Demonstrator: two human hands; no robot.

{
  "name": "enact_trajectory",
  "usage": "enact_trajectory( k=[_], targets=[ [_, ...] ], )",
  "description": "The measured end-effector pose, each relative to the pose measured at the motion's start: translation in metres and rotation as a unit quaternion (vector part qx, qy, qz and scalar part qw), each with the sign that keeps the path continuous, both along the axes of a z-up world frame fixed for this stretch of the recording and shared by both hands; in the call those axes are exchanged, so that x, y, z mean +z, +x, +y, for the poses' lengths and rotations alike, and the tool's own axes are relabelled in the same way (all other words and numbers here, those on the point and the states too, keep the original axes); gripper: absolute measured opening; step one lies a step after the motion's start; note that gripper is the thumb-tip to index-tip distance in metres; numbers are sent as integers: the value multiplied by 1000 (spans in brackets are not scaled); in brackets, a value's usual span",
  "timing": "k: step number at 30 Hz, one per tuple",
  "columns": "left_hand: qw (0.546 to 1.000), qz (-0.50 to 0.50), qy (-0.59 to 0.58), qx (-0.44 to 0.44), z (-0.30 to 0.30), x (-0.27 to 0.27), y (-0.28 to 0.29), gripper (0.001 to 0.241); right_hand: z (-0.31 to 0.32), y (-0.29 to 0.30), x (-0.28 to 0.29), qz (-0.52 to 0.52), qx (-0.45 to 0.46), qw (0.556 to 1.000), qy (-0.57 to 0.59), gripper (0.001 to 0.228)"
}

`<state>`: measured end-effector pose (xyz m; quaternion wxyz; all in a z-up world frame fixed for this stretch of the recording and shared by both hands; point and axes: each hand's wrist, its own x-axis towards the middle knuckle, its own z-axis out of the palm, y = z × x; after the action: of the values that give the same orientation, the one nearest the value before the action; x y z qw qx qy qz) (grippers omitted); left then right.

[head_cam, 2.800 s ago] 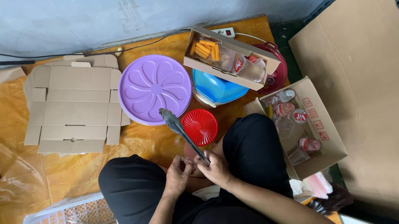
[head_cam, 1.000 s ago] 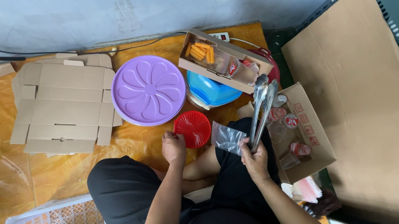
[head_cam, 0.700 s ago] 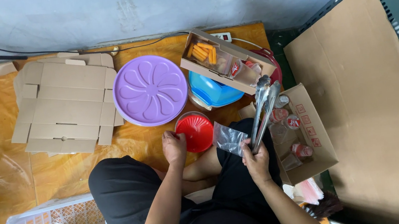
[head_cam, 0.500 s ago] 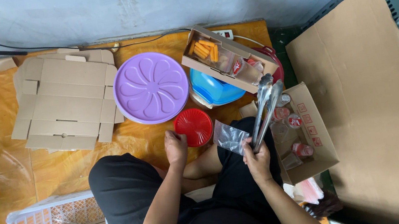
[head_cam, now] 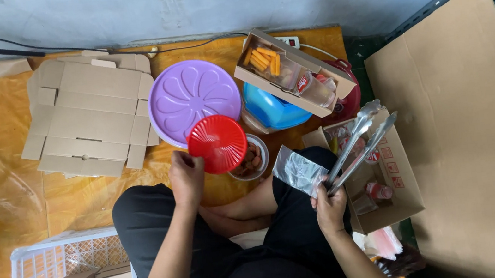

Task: Assembling a cardboard snack box and filling it with various snack items using hands and tongs.

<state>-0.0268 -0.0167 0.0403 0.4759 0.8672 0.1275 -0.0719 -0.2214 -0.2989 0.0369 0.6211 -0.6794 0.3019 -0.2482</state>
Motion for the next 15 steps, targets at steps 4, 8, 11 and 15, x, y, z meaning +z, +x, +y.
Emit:
enact_trajectory(
  k=[4,8,11,15],
  targets=[
    [999,-17,19,37,15,-12,34,13,3,4,3,-2,4,1000,10,6],
    [995,-64,64,45,18,-23,45,16,6,9,11,28,38,999,-21,4],
    [988,-95,109,48,17,-14,23,21,13,2,19,41,52,997,-39,6],
    [986,-123,110,12,8,6,-8,38,18,3,7,65,79,990,-94,10]
  ],
)
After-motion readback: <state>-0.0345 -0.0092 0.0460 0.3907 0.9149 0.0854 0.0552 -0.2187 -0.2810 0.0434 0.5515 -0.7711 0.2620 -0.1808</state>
